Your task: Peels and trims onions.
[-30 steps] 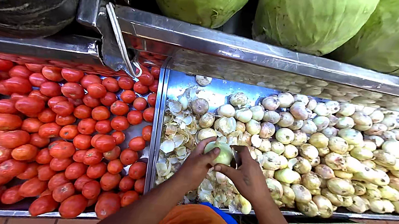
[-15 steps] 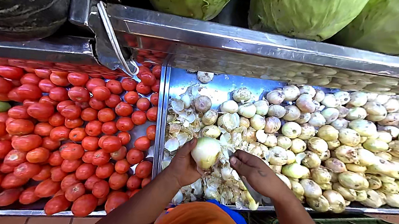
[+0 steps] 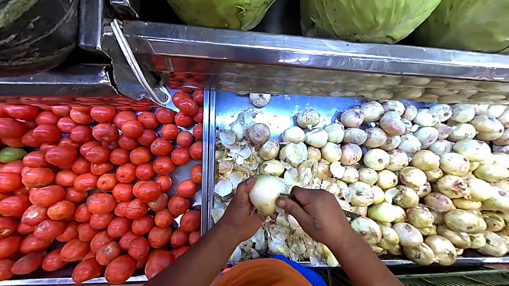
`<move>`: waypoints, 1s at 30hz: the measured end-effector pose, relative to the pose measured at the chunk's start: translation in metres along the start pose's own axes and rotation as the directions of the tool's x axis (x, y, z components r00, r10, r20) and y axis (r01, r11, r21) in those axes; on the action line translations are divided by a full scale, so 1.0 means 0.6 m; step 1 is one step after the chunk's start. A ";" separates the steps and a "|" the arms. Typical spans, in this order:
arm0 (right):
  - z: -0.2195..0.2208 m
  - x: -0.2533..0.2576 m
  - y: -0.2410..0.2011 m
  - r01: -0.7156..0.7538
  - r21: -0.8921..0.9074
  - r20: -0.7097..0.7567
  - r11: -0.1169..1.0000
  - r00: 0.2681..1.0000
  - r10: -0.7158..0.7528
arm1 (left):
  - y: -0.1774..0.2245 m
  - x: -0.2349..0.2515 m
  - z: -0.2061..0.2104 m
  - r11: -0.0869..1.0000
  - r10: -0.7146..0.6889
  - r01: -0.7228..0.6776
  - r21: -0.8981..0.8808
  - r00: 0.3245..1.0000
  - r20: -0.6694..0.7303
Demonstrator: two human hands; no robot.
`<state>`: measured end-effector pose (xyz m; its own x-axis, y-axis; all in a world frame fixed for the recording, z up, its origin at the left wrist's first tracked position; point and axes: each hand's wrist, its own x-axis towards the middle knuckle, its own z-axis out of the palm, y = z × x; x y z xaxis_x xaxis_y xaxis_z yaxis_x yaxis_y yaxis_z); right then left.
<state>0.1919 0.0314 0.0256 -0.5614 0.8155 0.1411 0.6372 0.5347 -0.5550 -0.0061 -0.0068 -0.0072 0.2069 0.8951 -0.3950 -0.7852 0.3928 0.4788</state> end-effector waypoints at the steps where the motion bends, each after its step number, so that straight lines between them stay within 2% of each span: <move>1: 0.003 -0.005 -0.005 0.073 -0.032 -0.006 0.997 0.997 -0.073 | 0.001 0.000 0.001 1.000 -0.001 0.001 0.003 1.000 -0.021; 4: 0.021 -0.024 -0.030 0.228 -0.124 0.128 0.966 0.969 -0.212 | 0.002 0.003 -0.001 0.997 -0.028 0.032 0.070 0.998 -0.054; 8: 0.027 -0.035 -0.032 0.209 -0.179 0.333 0.961 0.932 -0.141 | 0.000 0.008 -0.005 0.995 -0.070 0.073 0.061 0.996 -0.051; 10: 0.000 -0.029 -0.035 0.082 -0.142 0.541 0.986 0.841 0.008 | 0.002 0.009 -0.003 0.995 -0.072 0.077 0.060 0.995 -0.073; 12: -0.028 -0.021 -0.032 -0.143 -0.100 0.654 0.985 0.736 0.173 | 0.011 0.010 -0.006 0.992 -0.080 0.085 0.088 0.995 -0.059; 14: -0.045 -0.021 -0.015 -0.380 -0.033 0.603 0.924 0.730 0.322 | 0.019 0.009 -0.014 0.984 -0.084 0.084 0.160 0.996 -0.007; 17: -0.046 -0.020 0.001 -0.630 0.249 0.408 0.735 0.757 0.511 | 0.024 0.005 -0.019 0.950 -0.067 0.046 0.308 0.996 0.057; 19: -0.038 -0.014 -0.006 -0.676 0.374 0.389 0.635 0.736 0.554 | 0.020 0.005 -0.003 0.826 -0.088 0.052 0.561 0.995 0.039; 21: -0.027 -0.011 -0.013 -0.690 0.344 0.430 0.636 0.718 0.547 | 0.009 0.004 0.015 0.563 -0.132 0.044 0.825 0.991 0.038; 22: -0.019 -0.013 -0.012 -0.686 0.307 0.434 0.660 0.718 0.544 | 0.004 0.003 0.022 0.428 -0.155 0.036 0.903 0.987 0.034; 24: -0.006 -0.022 -0.007 -0.674 0.291 0.398 0.679 0.730 0.555 | 0.000 0.000 0.032 0.252 -0.191 0.031 0.967 0.981 0.018; 27: 0.009 -0.039 0.001 -0.672 0.253 0.335 0.696 0.736 0.589 | -0.002 -0.006 0.041 0.093 -0.185 0.048 0.995 0.982 -0.030; 30: 0.028 -0.052 0.007 -0.691 0.259 0.322 0.675 0.721 0.614 | -0.008 -0.007 0.037 0.031 -0.196 0.080 0.996 0.978 -0.072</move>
<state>0.2034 0.0047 0.0051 -0.1831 0.8447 -0.5030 0.6809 -0.2601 -0.6846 0.0097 -0.0076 0.0095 0.3138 0.7833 -0.5366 0.5739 0.2938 0.7644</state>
